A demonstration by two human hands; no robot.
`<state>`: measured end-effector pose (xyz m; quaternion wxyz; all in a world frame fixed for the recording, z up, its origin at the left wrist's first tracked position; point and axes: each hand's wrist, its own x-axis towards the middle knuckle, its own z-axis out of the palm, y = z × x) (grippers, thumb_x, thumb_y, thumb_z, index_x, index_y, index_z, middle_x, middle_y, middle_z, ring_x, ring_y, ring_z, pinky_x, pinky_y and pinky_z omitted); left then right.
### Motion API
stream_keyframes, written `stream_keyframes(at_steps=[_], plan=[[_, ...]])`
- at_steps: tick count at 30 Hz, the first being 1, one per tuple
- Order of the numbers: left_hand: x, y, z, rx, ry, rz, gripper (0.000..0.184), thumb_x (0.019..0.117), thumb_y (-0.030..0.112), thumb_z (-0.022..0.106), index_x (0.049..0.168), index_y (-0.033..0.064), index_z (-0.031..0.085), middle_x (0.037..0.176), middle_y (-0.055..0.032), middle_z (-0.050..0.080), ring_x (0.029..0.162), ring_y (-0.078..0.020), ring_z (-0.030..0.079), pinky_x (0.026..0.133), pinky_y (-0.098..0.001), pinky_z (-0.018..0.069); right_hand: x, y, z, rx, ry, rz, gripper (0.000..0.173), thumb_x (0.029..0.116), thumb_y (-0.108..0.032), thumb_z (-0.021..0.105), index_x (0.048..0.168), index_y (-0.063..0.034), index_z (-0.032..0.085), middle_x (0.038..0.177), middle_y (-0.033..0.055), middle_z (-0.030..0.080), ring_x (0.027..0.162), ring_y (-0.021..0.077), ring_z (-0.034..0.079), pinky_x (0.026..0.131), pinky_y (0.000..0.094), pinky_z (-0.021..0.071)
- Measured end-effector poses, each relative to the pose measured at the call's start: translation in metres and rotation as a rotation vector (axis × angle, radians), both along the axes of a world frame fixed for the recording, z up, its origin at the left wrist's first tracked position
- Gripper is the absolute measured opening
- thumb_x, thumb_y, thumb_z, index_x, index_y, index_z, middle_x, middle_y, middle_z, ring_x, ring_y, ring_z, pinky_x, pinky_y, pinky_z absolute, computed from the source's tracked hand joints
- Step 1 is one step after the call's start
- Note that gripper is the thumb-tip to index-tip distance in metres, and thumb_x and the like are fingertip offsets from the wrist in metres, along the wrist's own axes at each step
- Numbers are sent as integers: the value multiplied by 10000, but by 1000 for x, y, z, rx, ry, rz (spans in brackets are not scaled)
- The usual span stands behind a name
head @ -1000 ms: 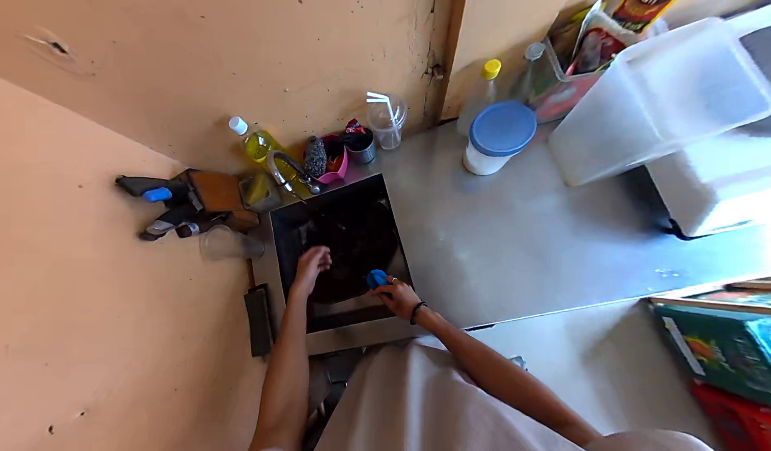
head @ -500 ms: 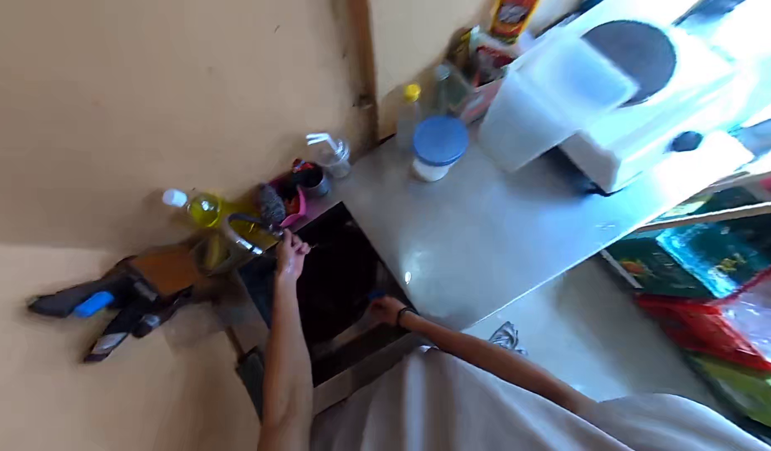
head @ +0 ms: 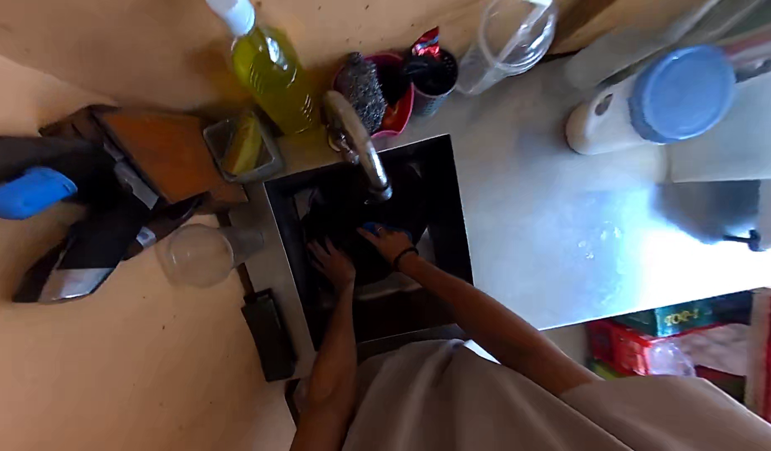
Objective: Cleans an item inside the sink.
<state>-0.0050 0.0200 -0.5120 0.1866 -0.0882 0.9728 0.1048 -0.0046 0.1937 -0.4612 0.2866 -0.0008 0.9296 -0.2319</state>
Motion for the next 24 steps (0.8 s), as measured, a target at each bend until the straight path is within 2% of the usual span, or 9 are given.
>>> stream_keyframes(at_steps=[2,4,9,12,13,15,17,19,24], plan=[[-4,1,5,38,4,27,558,1055,311,474,1565,101,392,1698,-215,132,1574,-402,92,1226,-649,125,7,4,3,58,-92,-152,627,1021,-184,625,1583,-326,388,1429,270,541,964,514,678,732,671,560],[-7,13,19,87,53,54,528,1026,298,526,1488,46,472,1629,-242,296,1508,-418,287,1189,-617,265,17,3,19,114,-300,-335,610,1063,-246,565,1615,-314,316,1469,292,508,1060,543,651,844,690,533],[-6,76,45,206,-225,117,442,1054,437,501,1164,59,700,1172,-186,701,1125,-372,660,978,-584,497,0,19,71,183,-629,-377,633,1030,-212,569,1615,-275,336,1443,281,544,1287,490,558,1043,650,455],[12,114,55,197,-508,392,711,985,608,542,1383,20,569,1413,-237,565,1356,-397,512,1057,-640,430,-34,21,83,124,-352,-445,431,1000,-160,625,1422,-248,618,1466,331,479,1190,553,579,918,716,493],[23,124,51,175,-513,432,794,952,623,587,1458,20,490,1491,-239,486,1421,-404,433,1072,-663,403,-48,14,81,132,-282,-445,336,1011,-254,640,1338,-182,673,1505,335,425,1180,563,572,892,726,497],[31,135,34,100,-472,398,802,938,559,628,1517,43,425,1541,-235,422,1450,-409,390,1048,-677,413,-96,-11,72,260,-322,-386,583,996,-553,589,1335,-85,662,1566,304,386,1277,513,546,972,687,477],[38,124,23,81,-465,287,622,997,416,592,1503,78,462,1547,-243,400,1436,-420,399,1016,-630,467,-117,-33,51,339,-394,-323,715,963,-611,596,1375,-27,610,1576,285,381,1290,467,560,984,635,504],[38,103,23,124,-413,209,427,1028,305,562,1409,112,582,1517,-255,419,1406,-433,427,992,-557,523,-122,-46,34,324,-398,-309,560,985,-404,646,1364,6,605,1532,306,426,1293,488,547,983,635,508],[38,95,69,189,-370,165,436,1037,342,514,1339,53,637,1481,-214,490,1332,-375,523,1040,-529,482,-120,0,49,73,-319,-256,459,1021,-420,614,1298,-62,689,1398,238,601,1355,443,514,1086,661,415]])
